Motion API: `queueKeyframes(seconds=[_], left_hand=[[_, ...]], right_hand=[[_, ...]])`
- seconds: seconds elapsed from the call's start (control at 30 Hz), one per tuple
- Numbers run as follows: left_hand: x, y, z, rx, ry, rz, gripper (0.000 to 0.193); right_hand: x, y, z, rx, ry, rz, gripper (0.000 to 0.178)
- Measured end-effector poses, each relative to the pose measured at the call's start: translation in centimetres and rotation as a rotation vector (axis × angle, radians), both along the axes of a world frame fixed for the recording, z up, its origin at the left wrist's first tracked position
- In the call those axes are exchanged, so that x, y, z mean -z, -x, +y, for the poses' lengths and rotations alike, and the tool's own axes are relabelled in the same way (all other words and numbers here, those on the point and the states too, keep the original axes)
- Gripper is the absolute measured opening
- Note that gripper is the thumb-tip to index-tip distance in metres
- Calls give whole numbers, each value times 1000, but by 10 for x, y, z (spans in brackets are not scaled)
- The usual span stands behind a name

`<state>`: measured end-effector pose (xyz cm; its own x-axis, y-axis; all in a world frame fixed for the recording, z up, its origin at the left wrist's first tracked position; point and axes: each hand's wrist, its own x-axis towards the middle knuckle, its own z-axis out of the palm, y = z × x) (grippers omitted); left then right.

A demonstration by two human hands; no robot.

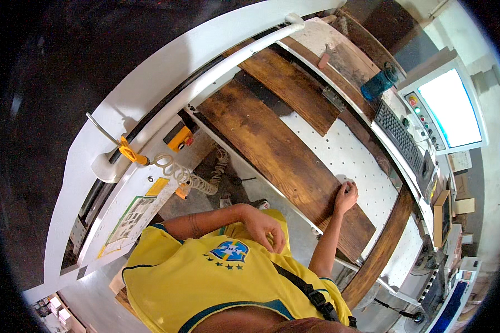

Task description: The person positions wood panels on a machine bed, uses a blow-gun to clear the surface, and stacks the panels on a nearby pile.

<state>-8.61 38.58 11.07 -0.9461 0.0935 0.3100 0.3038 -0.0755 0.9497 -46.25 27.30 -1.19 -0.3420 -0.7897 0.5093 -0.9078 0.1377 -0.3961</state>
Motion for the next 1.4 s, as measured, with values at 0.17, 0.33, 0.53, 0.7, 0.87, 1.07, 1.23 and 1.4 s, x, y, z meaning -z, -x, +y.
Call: queueKeyframes(seconds=[0.17, 0.33, 0.53, 0.7, 0.87, 1.07, 1.23, 1.4], left_hand=[[-1, 10, -6, 111, -75, -21, 25], [-2, 14, 1, -38, -64, -44, 35], [13, 27, 1, -15, -23, -129, 35], [-5, 21, -1, -122, -75, -216, 30], [1, 23, 4, -134, -250, -85, 28], [6, 17, -3, -17, -103, -36, 43], [8, 17, 0, -29, -152, -193, 37], [15, 14, 7, -100, -255, -247, 33]], right_hand=[[0, 5, 0, 7, -70, -64, 28], [1, 2, 0, 5, -68, -51, 28], [8, 15, 1, -11, -26, -3, 28], [-2, 3, 0, 5, -67, -42, 27], [1, 2, 1, 27, -44, -23, 25], [1, 2, -1, 24, -30, -14, 25], [6, 8, -2, 39, -44, 10, 23], [6, 6, -2, 49, -36, 3, 24]])
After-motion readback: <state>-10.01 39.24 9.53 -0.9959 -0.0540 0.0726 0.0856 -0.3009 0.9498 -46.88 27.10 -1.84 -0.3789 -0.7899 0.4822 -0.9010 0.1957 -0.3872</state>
